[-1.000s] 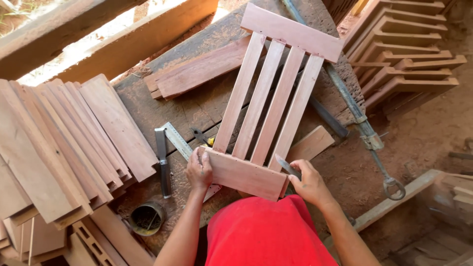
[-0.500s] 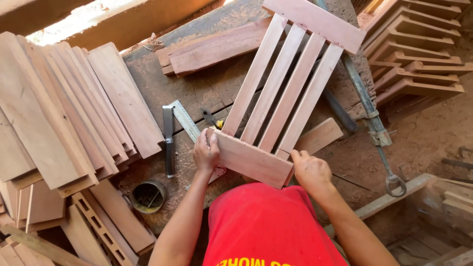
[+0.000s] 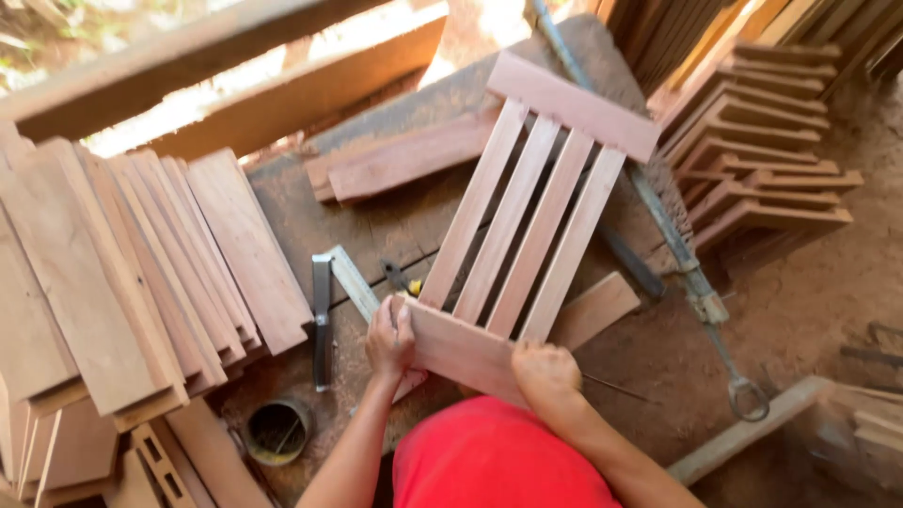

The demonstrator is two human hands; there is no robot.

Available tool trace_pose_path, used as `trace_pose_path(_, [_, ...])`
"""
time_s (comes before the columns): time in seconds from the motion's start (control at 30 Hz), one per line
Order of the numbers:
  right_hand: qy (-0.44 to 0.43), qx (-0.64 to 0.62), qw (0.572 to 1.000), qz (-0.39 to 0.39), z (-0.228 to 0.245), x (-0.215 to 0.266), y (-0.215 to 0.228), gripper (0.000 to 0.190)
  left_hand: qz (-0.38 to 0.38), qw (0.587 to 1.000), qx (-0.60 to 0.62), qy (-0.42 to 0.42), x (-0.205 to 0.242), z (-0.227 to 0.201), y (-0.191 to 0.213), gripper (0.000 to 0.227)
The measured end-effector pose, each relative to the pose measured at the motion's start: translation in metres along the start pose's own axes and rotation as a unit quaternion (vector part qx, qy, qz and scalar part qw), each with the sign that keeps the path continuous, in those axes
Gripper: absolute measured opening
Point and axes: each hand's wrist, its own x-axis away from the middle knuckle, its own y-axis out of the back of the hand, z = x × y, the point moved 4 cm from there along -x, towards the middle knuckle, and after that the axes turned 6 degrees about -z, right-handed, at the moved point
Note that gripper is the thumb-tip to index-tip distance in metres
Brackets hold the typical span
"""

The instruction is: Scraping excess glue or material from the joints of a wooden frame using a hand tool.

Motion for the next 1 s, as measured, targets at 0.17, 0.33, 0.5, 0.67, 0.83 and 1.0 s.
trace_pose_path(0.17, [-0.069,-0.057,0.991,0.095,-0.058,-0.010,0.070,0.018,0.027,0.999,-0.001,0.027,-0.005,-0.019,0.012,0.048])
trace_pose_path(0.33, [-0.236,-0.250,0.927,0.148,-0.085,0.017,0.085,0.036,0.062,0.996,-0.015,0.061,-0.005,-0.026,0.015,0.051])
trace_pose_path(0.5, [-0.369,-0.451,0.803,0.123,-0.087,0.049,0.090,0.034,0.066,0.995,-0.030,0.070,-0.004,-0.024,0.013,0.053])
trace_pose_path(0.67, [-0.365,-0.483,0.795,0.032,-0.079,0.084,0.070,0.032,0.071,0.995,-0.025,0.073,-0.005,-0.023,0.011,0.055])
trace_pose_path(0.83, [-0.418,-0.509,0.752,-0.026,-0.086,0.138,0.055,0.033,0.010,0.997,-0.027,0.077,-0.003,-0.059,0.033,0.061])
trace_pose_path(1.0, [-0.574,-0.556,0.593,-0.100,-0.089,0.213,0.042,0.032,0.027,0.940,0.337,-0.046,0.036,-0.198,0.067,0.038])
